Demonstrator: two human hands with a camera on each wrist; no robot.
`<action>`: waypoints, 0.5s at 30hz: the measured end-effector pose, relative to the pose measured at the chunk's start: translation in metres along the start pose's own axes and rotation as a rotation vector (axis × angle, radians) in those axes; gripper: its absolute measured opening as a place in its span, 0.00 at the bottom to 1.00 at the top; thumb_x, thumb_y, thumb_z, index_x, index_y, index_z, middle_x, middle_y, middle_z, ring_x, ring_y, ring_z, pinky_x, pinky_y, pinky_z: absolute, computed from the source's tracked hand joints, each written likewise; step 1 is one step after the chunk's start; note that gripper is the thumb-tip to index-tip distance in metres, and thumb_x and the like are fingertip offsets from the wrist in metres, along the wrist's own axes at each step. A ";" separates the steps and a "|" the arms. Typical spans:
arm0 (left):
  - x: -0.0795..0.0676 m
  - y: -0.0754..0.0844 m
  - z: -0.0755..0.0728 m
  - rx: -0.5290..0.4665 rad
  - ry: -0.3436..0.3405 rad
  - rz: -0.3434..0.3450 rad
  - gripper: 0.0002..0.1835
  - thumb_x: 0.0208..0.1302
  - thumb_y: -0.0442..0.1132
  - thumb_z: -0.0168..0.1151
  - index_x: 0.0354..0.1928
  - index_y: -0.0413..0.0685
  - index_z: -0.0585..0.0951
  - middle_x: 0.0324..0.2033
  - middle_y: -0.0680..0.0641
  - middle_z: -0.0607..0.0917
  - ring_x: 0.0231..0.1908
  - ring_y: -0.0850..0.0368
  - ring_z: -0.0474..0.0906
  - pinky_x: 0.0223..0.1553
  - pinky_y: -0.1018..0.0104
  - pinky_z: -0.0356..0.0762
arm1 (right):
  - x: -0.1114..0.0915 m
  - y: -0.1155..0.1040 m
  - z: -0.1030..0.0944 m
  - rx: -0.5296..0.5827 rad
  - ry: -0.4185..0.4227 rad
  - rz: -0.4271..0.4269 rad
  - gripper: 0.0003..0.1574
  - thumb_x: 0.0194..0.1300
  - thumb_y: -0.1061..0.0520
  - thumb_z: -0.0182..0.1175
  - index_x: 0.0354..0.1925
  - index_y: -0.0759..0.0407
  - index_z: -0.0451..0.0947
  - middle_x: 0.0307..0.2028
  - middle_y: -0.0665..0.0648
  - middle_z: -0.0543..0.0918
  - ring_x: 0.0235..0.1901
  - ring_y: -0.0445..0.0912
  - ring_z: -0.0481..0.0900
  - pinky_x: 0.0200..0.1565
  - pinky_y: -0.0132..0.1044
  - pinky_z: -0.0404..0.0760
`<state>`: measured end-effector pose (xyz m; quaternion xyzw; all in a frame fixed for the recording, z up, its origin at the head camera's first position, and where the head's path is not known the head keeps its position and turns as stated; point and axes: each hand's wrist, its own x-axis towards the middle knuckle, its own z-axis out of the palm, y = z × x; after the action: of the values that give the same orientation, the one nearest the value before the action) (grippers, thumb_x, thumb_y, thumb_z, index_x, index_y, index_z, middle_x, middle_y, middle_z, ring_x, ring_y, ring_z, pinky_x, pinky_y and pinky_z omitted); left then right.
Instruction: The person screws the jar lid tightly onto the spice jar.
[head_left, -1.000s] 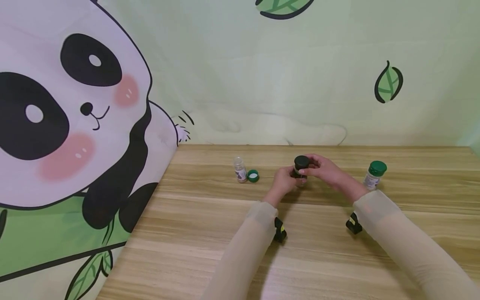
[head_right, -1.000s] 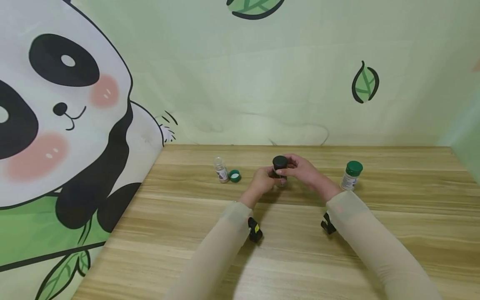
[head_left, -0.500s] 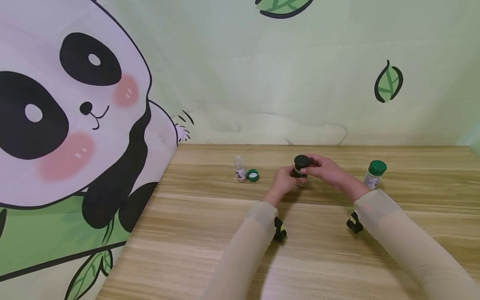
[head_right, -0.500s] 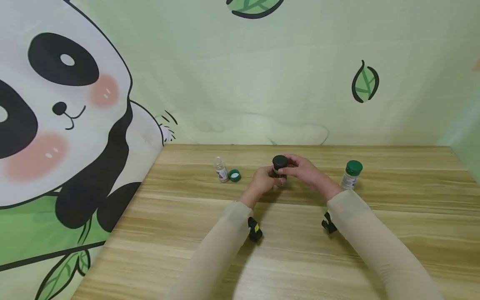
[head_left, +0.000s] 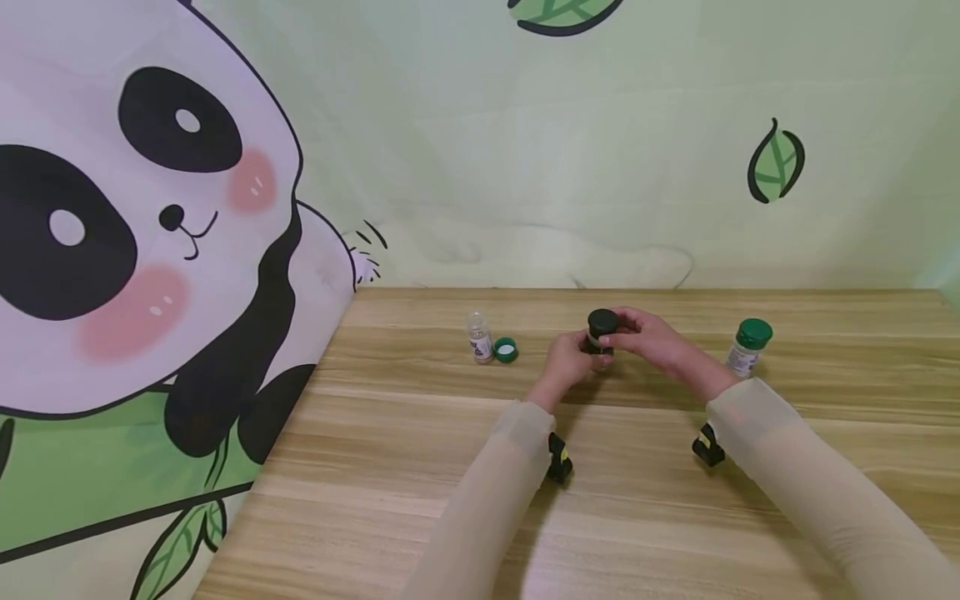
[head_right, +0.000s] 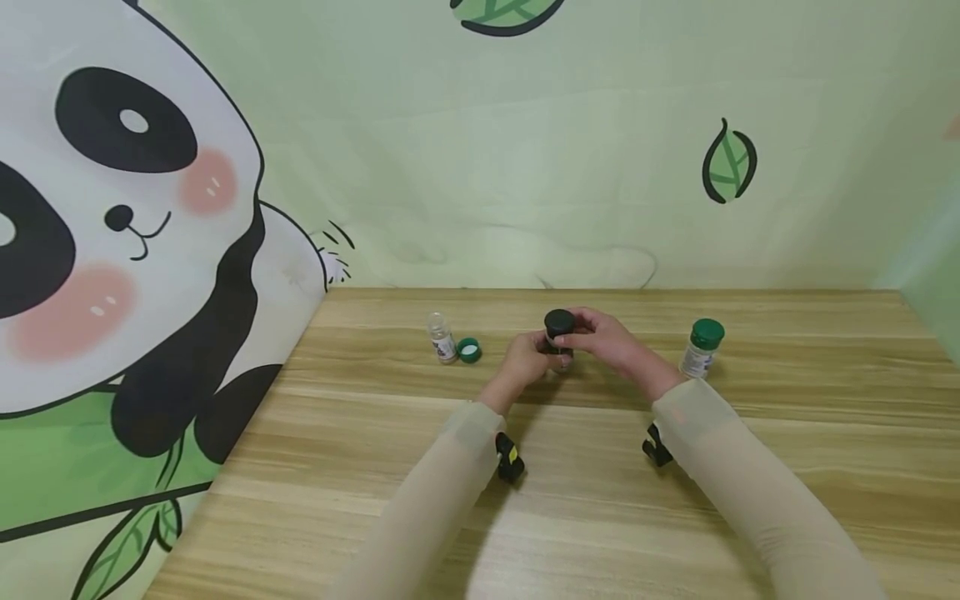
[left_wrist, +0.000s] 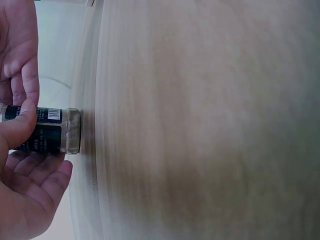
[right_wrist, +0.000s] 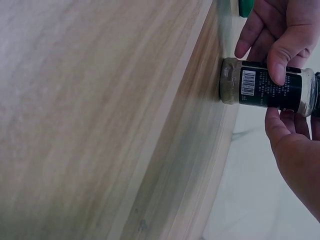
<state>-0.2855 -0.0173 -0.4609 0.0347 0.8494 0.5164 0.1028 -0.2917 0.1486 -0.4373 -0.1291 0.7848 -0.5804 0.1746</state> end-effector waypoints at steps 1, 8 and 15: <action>0.000 0.000 0.000 0.000 0.000 0.003 0.23 0.60 0.37 0.71 0.58 0.47 0.82 0.55 0.44 0.85 0.50 0.55 0.79 0.53 0.62 0.76 | 0.000 0.000 0.000 -0.001 0.003 0.002 0.35 0.70 0.56 0.59 0.69 0.68 0.61 0.68 0.72 0.69 0.68 0.60 0.66 0.71 0.55 0.63; 0.000 0.000 -0.001 0.007 0.001 0.016 0.23 0.59 0.37 0.71 0.58 0.46 0.82 0.54 0.44 0.86 0.50 0.54 0.80 0.53 0.63 0.77 | 0.000 -0.004 0.003 0.001 0.017 0.009 0.36 0.70 0.56 0.59 0.68 0.68 0.60 0.68 0.71 0.68 0.68 0.58 0.67 0.70 0.53 0.65; -0.001 0.001 -0.001 0.022 0.006 0.015 0.22 0.59 0.37 0.71 0.57 0.46 0.82 0.54 0.43 0.86 0.53 0.53 0.80 0.56 0.61 0.77 | 0.000 -0.005 0.005 0.025 0.021 -0.002 0.36 0.70 0.58 0.59 0.68 0.71 0.58 0.68 0.72 0.66 0.69 0.61 0.65 0.70 0.54 0.64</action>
<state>-0.2847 -0.0178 -0.4594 0.0408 0.8550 0.5081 0.0960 -0.2892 0.1429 -0.4335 -0.1214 0.7793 -0.5916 0.1674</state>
